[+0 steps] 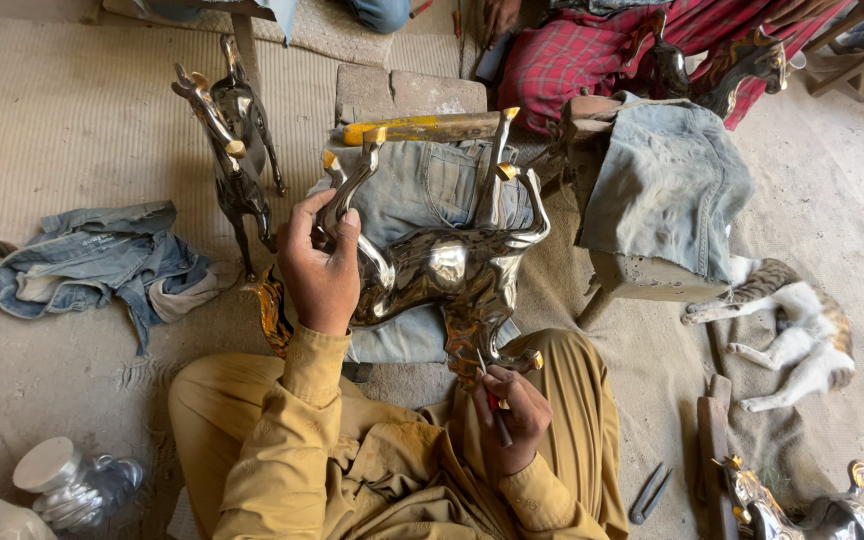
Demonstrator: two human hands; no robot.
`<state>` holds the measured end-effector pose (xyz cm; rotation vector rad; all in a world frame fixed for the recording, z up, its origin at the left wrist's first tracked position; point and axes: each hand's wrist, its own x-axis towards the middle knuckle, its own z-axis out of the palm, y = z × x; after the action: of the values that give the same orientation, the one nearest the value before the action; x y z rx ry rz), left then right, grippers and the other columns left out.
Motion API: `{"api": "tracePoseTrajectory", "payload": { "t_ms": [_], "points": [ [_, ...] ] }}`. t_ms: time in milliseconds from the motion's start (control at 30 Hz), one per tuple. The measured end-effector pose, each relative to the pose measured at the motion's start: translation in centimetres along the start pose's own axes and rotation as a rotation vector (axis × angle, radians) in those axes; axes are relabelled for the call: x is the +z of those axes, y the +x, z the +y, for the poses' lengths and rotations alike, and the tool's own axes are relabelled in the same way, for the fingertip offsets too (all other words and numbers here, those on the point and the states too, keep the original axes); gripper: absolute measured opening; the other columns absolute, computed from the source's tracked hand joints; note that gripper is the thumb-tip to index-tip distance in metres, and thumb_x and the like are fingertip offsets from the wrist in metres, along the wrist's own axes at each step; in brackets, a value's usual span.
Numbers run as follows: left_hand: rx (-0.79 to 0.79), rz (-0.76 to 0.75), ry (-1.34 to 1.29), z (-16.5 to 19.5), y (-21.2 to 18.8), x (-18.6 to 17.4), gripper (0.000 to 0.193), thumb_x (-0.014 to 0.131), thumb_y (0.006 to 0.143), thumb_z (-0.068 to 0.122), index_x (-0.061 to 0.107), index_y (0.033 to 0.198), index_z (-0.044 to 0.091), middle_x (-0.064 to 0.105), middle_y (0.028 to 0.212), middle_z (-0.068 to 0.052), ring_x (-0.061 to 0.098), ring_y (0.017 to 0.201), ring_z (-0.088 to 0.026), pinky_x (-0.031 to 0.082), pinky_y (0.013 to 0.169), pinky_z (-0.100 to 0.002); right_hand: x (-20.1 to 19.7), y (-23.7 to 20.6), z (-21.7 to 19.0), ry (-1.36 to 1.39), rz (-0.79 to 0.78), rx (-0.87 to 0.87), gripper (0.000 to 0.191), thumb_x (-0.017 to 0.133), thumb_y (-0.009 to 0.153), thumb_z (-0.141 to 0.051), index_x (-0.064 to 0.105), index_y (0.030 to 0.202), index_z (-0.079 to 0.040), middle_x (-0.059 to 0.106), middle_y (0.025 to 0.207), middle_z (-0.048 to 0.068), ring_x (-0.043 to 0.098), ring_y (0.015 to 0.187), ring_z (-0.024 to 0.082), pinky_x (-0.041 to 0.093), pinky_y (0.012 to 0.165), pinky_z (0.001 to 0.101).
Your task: The person sits on the floor and uses a small brush to apply gold paint to the mane, tail, and hooves of a silver horse figurine. They rotate the figurine to access different areas and continue painting details throughout the clip.
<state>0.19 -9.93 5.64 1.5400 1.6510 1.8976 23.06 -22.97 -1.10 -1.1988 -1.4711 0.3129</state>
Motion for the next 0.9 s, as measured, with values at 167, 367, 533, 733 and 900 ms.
{"api": "tracePoseTrajectory", "payload": {
  "t_ms": [167, 367, 533, 733, 900],
  "points": [
    [-0.018, -0.009, 0.013, 0.0, 0.0, -0.1, 0.031, 0.075, 0.099, 0.021, 0.067, 0.123, 0.003, 0.068, 0.115, -0.011, 0.065, 0.103, -0.024, 0.054, 0.091, -0.036, 0.0, -0.2, 1.9, 0.131, 0.017, -0.106, 0.019, 0.068, 0.088, 0.014, 0.057, 0.083, 0.0, 0.075, 0.088, 0.014, 0.073, 0.073, 0.012, 0.058, 0.059, 0.0216],
    [0.158, -0.015, 0.24, 0.1, -1.4, -1.4, 0.039, 0.074, 0.1, 0.025, 0.064, 0.132, 0.005, 0.067, 0.122, -0.01, 0.06, 0.116, -0.029, 0.048, 0.101, -0.043, -1.7, 2.3, 4.1, 0.356, 0.261, -0.082, 0.011, 0.066, 0.097, 0.01, 0.06, 0.093, 0.001, 0.071, 0.092, 0.017, 0.066, 0.069, 0.013, 0.055, 0.059, 0.0243],
    [0.238, 0.063, 0.587, 0.5, -6.0, -5.2, 0.036, 0.074, 0.096, 0.024, 0.068, 0.127, 0.007, 0.063, 0.128, -0.016, 0.055, 0.117, -0.034, 0.042, 0.098, -0.051, -2.0, 3.4, 3.9, 0.721, 0.135, 0.381, 0.008, 0.065, 0.099, 0.001, 0.06, 0.093, -0.001, 0.072, 0.085, 0.015, 0.07, 0.066, 0.016, 0.058, 0.062, 0.0284],
    [-0.103, 0.094, 0.228, -3.7, -7.7, -7.7, 0.04, 0.073, 0.094, 0.025, 0.06, 0.119, -0.003, 0.065, 0.108, -0.014, 0.061, 0.096, -0.027, 0.048, 0.085, -0.041, -1.6, 3.0, 4.5, 1.036, 0.1, 0.535, 0.012, 0.068, 0.095, 0.004, 0.058, 0.093, -0.003, 0.071, 0.089, 0.013, 0.069, 0.077, 0.017, 0.058, 0.073, 0.0296],
    [-0.46, 0.05, -0.224, -7.6, -8.1, -6.0, 0.026, 0.071, 0.101, 0.024, 0.065, 0.108, -0.001, 0.066, 0.089, -0.003, 0.058, 0.077, -0.011, 0.048, 0.069, -0.027, -2.0, 0.9, 3.9, 1.143, 0.038, 0.608, 0.012, 0.066, 0.092, 0.005, 0.058, 0.089, -0.002, 0.071, 0.087, 0.013, 0.069, 0.079, 0.018, 0.058, 0.075, 0.0322]
  ]
}}
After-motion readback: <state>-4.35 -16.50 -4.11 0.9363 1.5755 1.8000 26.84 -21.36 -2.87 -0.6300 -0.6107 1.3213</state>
